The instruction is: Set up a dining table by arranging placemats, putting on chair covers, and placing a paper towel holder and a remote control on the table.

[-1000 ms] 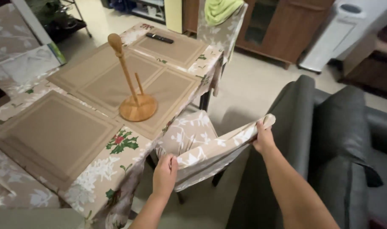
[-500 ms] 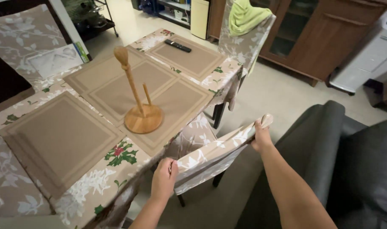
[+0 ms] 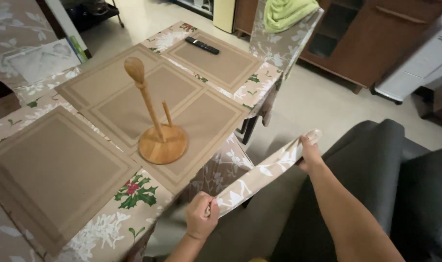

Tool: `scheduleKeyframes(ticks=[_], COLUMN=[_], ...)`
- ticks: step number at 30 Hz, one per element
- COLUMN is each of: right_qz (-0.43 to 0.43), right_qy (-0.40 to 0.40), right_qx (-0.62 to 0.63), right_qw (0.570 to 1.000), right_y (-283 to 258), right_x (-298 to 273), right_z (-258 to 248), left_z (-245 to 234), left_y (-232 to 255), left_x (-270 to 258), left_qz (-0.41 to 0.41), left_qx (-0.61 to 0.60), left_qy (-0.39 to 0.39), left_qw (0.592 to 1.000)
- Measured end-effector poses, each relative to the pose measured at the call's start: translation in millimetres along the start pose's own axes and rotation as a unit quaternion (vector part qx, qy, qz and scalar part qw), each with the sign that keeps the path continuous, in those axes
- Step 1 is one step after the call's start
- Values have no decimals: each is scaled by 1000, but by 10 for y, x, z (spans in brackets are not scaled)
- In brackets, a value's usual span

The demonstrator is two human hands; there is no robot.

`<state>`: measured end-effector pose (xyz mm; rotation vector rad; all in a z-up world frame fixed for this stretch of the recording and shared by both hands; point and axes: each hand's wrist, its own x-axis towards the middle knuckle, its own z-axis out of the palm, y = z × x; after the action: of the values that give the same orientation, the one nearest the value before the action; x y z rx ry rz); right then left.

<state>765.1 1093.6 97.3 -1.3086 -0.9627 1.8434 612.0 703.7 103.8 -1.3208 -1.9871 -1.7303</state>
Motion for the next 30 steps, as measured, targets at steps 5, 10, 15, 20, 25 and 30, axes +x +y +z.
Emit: scheduleKeyframes(ticks=[5,10,15,20,25,30], right_qz=[41,95,-18,-138,-201,-19], right_qy=[-61,-154,-128,-165,-230,-277], right_qx=[-18,-38,-92,-31,-23,-111], right_qw=[997,983,987,976,952,954], right_y=[-166,-268,-30,64,79,-333], right_x=[205,696,1262,1378,1531,1566], right_z=[-34,-108,-227,-208,-221,-141], left_z=[143,399,668,810,923,943], left_y=[-11,-161,-269,-362,-344,-575], left_x=[43,-10,-105,-309,-308,-359], left_qz=[-6,-33,-49,-175,-254,-245], left_qx=[-7,8,37,45,56,53], left_qy=[4,31,117,173,238,322], left_qw=[1000,999,991,968,936,913])
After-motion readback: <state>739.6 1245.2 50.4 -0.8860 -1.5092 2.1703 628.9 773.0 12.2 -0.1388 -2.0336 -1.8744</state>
